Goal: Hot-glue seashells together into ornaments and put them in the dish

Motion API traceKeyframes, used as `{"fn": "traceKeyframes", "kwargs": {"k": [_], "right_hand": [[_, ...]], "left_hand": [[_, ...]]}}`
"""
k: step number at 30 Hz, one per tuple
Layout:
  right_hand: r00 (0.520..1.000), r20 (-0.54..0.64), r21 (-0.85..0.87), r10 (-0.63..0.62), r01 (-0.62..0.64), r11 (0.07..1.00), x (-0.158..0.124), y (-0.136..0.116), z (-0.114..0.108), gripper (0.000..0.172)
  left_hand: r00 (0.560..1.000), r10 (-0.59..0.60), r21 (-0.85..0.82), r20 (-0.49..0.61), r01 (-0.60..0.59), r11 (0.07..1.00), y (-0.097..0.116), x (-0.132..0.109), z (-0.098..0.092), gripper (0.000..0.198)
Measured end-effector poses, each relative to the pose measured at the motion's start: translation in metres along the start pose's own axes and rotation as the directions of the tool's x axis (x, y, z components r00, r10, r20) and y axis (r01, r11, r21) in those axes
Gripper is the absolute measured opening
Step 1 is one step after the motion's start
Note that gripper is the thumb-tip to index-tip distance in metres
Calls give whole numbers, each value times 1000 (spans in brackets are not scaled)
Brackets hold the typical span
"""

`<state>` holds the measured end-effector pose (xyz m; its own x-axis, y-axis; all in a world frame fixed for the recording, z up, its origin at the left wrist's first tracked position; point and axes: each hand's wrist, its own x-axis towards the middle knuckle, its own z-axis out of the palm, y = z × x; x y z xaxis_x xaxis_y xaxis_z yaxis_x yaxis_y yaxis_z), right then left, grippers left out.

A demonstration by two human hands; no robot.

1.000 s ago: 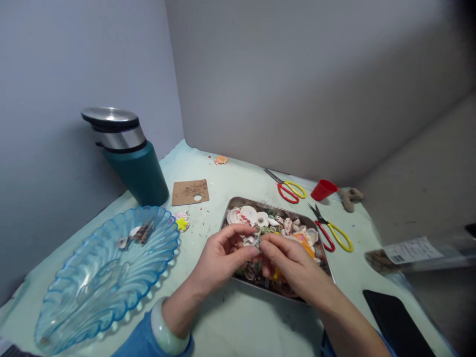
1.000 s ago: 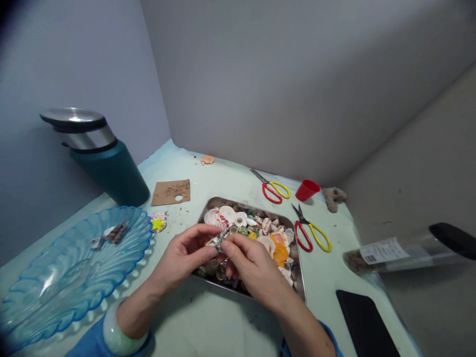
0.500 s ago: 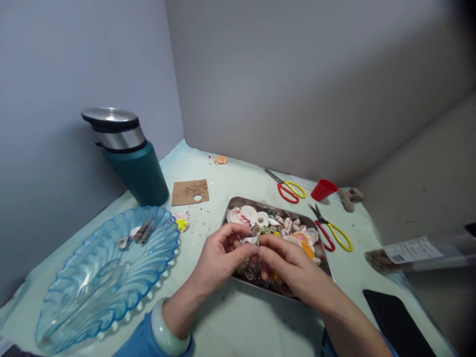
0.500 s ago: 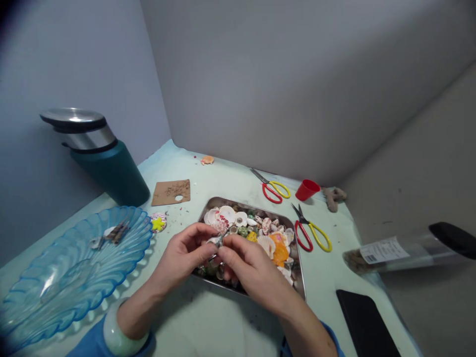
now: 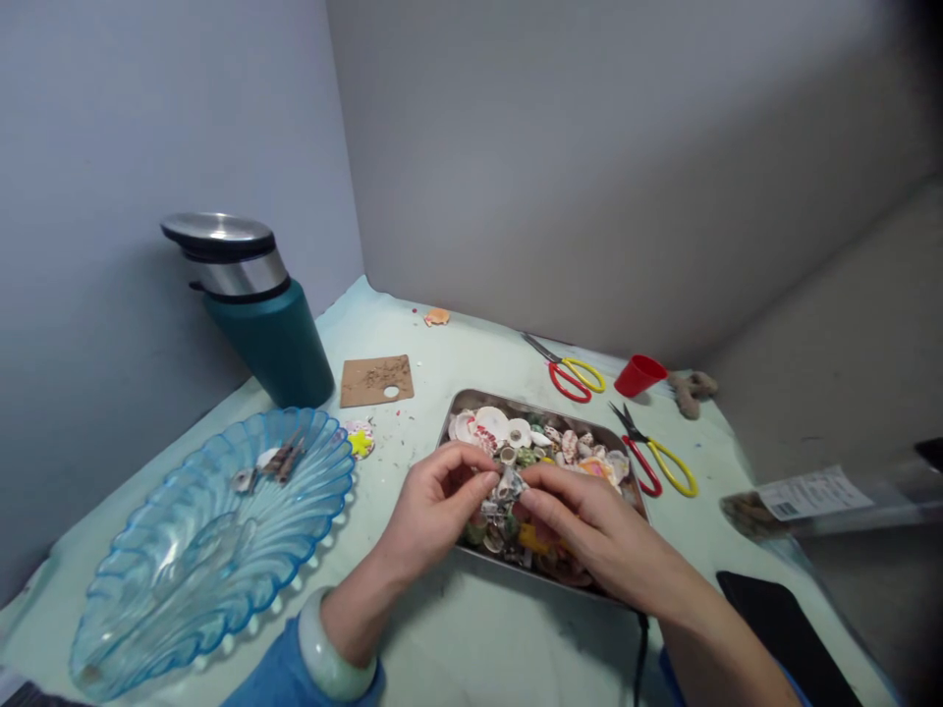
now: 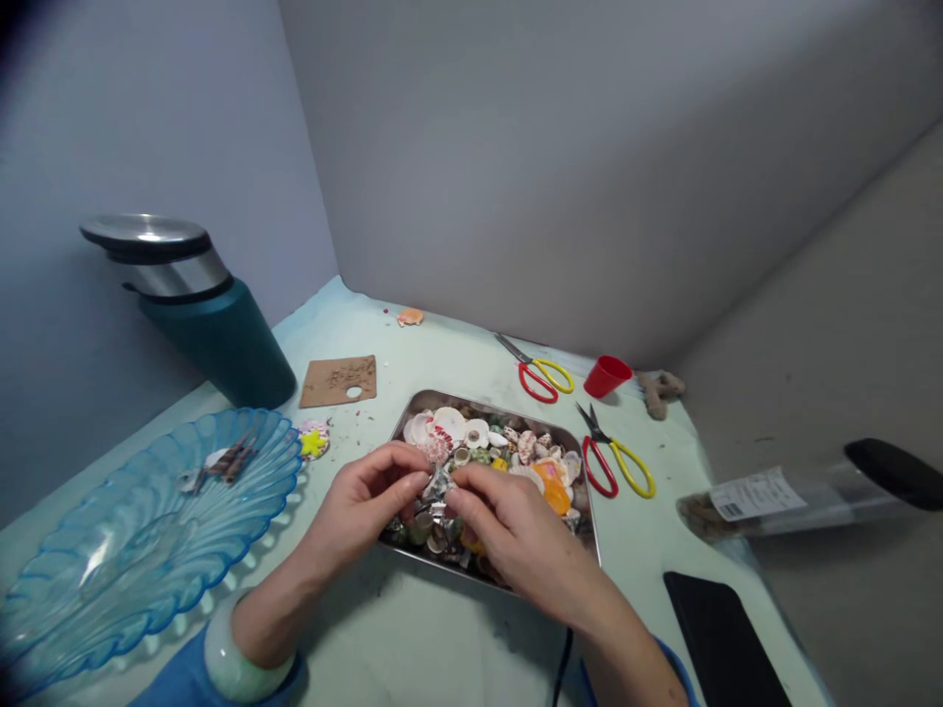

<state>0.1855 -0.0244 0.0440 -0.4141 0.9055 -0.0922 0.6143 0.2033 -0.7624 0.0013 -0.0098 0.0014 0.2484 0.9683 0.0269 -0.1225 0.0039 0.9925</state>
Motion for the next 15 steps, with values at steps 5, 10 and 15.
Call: {"fn": "traceKeyframes", "kwargs": {"k": [5, 10, 15], "right_hand": [[1000, 11, -48, -20, 21, 999, 0, -3, -1, 17], [1000, -11, -27, 2, -2, 1000, 0, 0, 1, 10], [999, -31, 43, 18, -17, 999, -1, 2, 1, 18]], "left_hand": [[974, 229, 250, -2, -221, 943, 0, -1, -1, 7], [857, 505, 482, 100, -486, 729, 1, -5, -2, 12], [757, 624, 526, 194, -617, 585, -5, -6, -4, 20]]}}
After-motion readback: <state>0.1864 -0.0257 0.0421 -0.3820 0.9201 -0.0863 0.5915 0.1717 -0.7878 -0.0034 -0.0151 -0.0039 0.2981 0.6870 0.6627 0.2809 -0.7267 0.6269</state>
